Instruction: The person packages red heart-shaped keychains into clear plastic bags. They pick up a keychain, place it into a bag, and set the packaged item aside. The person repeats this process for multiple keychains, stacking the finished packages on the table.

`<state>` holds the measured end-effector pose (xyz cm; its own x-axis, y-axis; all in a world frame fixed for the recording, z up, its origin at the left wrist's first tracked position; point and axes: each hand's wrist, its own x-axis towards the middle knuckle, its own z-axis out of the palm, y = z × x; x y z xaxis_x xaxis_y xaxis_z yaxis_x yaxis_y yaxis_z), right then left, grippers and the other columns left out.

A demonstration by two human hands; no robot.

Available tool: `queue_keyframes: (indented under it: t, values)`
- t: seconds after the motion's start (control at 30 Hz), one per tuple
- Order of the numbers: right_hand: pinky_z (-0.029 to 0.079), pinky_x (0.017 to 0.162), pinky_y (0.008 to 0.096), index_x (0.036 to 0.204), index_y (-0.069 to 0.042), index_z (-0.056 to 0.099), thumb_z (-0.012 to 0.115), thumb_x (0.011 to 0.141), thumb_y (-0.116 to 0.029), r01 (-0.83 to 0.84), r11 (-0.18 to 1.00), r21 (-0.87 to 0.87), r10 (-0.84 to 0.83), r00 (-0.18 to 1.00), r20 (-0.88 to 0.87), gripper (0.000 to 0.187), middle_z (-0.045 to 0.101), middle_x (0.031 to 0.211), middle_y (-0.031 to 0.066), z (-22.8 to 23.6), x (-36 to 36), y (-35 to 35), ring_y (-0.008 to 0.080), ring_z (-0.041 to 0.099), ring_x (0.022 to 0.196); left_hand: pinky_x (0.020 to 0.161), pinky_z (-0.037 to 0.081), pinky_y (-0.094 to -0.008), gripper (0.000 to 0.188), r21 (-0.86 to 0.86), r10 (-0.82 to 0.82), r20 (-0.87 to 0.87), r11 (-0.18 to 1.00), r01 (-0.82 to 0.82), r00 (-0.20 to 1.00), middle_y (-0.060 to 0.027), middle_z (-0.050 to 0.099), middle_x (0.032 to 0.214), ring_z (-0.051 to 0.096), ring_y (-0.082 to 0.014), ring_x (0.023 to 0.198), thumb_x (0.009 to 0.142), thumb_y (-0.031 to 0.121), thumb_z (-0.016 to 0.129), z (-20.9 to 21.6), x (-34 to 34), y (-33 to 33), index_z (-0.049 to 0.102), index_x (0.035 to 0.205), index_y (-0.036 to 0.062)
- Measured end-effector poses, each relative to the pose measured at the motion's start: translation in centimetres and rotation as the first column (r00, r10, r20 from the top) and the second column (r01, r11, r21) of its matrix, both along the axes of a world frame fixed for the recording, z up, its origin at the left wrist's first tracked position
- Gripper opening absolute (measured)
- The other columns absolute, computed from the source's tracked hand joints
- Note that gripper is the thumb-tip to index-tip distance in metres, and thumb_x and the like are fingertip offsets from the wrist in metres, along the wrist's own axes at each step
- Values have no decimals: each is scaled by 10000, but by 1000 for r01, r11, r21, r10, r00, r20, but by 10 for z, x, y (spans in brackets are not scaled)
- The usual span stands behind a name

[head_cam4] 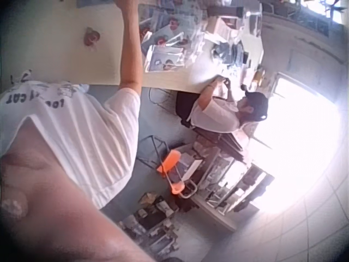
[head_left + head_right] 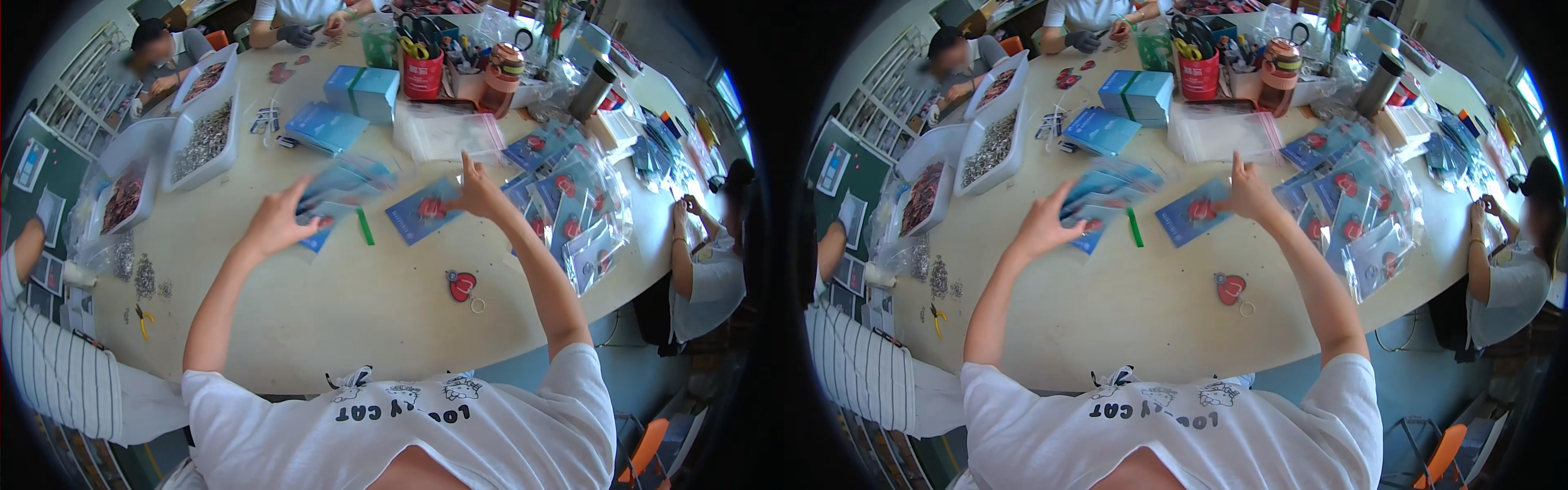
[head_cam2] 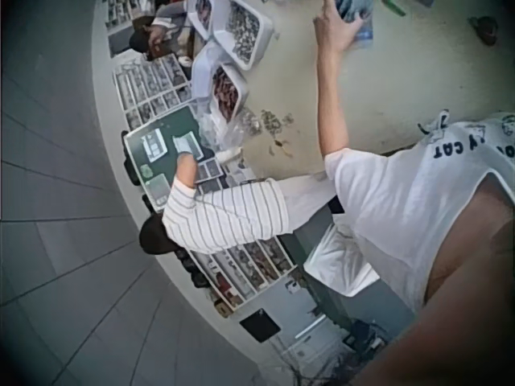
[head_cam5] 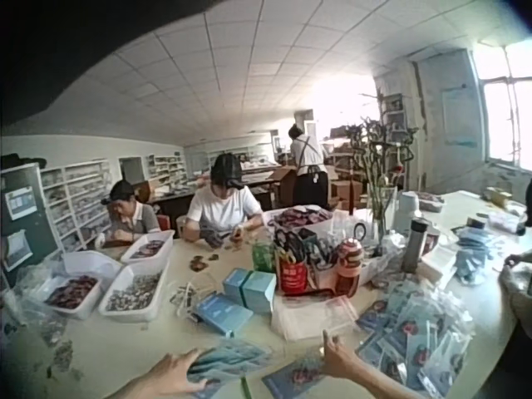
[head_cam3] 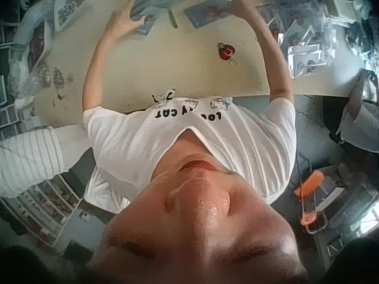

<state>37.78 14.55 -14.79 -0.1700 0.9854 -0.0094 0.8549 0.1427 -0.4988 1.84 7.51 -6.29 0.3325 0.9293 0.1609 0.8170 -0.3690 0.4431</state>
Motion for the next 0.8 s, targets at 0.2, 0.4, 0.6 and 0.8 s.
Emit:
queue_keyframes:
  t: [0.2,0.4,0.6,0.8]
  values:
    - [489,707,307,1178,37,505,840,645,-184,-211,941,-265,115,934,-337,667,630,864,97,3,18,-18,182,620,797,783,523,-428,674,-198,-183,-153,968,152,971,-187,675,991,663,-363,867,689,136,700,11,29,21,430,1306,94]
    - [477,691,290,989,-14,590,784,708,-107,-165,927,-337,5,903,-429,354,624,780,47,30,23,-81,148,618,759,790,513,-451,698,-232,-195,-144,960,159,970,-175,678,1000,651,-376,864,684,132,689,2,26,23,402,1320,111]
    - [500,753,286,934,-34,572,727,783,-63,-188,978,-92,128,886,-446,218,691,890,119,65,29,-108,166,659,809,749,505,-460,650,-271,-222,-171,947,171,960,-171,676,951,642,-379,835,672,142,677,6,32,28,426,1272,136]
    - [442,938,412,1159,-45,507,839,675,-130,-62,906,419,242,887,-392,593,526,1253,219,11,-51,-68,261,525,1181,727,491,-473,588,-274,-221,-215,948,159,951,-166,663,950,631,-387,827,677,132,641,4,37,25,423,1224,130]
